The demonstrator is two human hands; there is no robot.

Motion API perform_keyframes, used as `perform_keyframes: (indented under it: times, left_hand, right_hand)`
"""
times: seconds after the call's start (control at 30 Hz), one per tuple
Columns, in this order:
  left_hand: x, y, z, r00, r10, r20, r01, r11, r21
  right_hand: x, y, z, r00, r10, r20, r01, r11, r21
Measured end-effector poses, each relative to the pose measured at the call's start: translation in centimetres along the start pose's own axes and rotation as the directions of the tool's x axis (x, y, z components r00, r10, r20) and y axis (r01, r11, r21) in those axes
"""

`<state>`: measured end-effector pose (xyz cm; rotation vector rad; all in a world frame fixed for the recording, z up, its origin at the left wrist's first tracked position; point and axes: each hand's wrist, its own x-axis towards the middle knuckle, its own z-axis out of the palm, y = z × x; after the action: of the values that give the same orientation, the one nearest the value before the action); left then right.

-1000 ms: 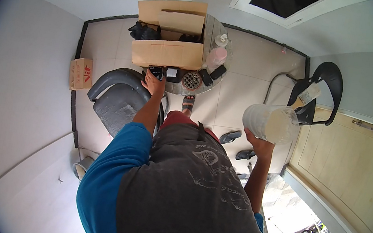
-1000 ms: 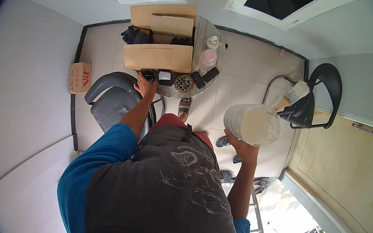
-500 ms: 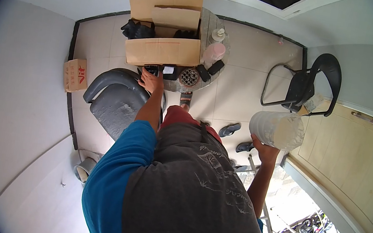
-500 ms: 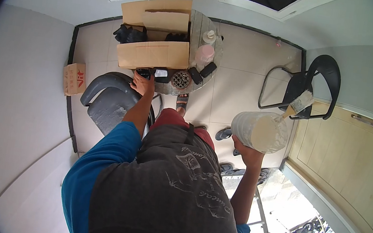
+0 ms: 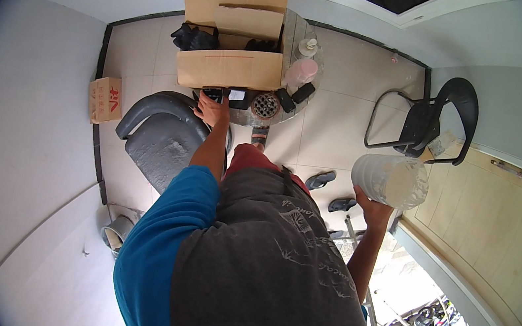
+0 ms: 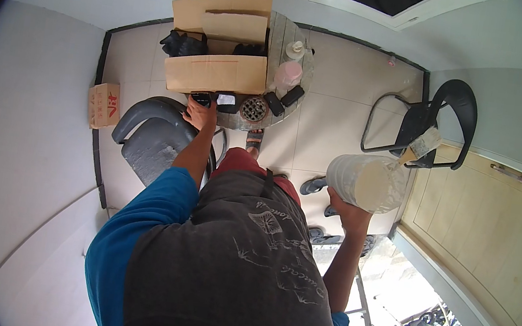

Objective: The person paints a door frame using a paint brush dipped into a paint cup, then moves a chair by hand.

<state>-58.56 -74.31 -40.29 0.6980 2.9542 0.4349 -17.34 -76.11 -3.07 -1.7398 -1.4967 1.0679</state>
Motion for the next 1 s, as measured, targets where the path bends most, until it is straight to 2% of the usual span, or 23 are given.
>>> perform_keyframes:
  times: [0.07,0.13,0.23,0.67,0.73,1.0]
  left_hand:
    - [0.1,0.0,0.1,1.0,-0.001,-0.006,0.001,1.0,-0.01]
    - [-0.1,-0.1,0.2,1.0,-0.004,-0.01,0.004,1.0,-0.02]
    - [0.1,-0.1,0.3,1.0,-0.005,0.002,0.005,1.0,-0.012]
    - [0.1,-0.1,0.0,0.999,-0.016,0.034,0.017,1.0,-0.026]
    - [0.1,-0.1,0.0,0.999,-0.021,0.046,0.022,1.0,-0.022]
    - [0.1,-0.1,0.2,0.999,-0.016,0.029,0.018,0.999,-0.05]
  right_hand:
    - [0.1,0.1,0.0,1.0,0.029,-0.01,-0.028,0.999,0.033]
    - [0.3,0.9,-0.1,1.0,-0.021,-0.011,0.021,0.998,-0.052]
    - [0.6,1.2,-0.2,0.998,-0.061,0.0,0.061,0.995,-0.076]
    - [1.3,1.3,-0.4,0.998,-0.063,-0.002,0.063,0.997,-0.039]
    - [1.3,1.6,-0.3,0.994,-0.105,-0.033,0.102,0.993,-0.061]
    - [1.5,1.0,-0.5,0.999,-0.042,0.003,0.042,0.999,-0.016]
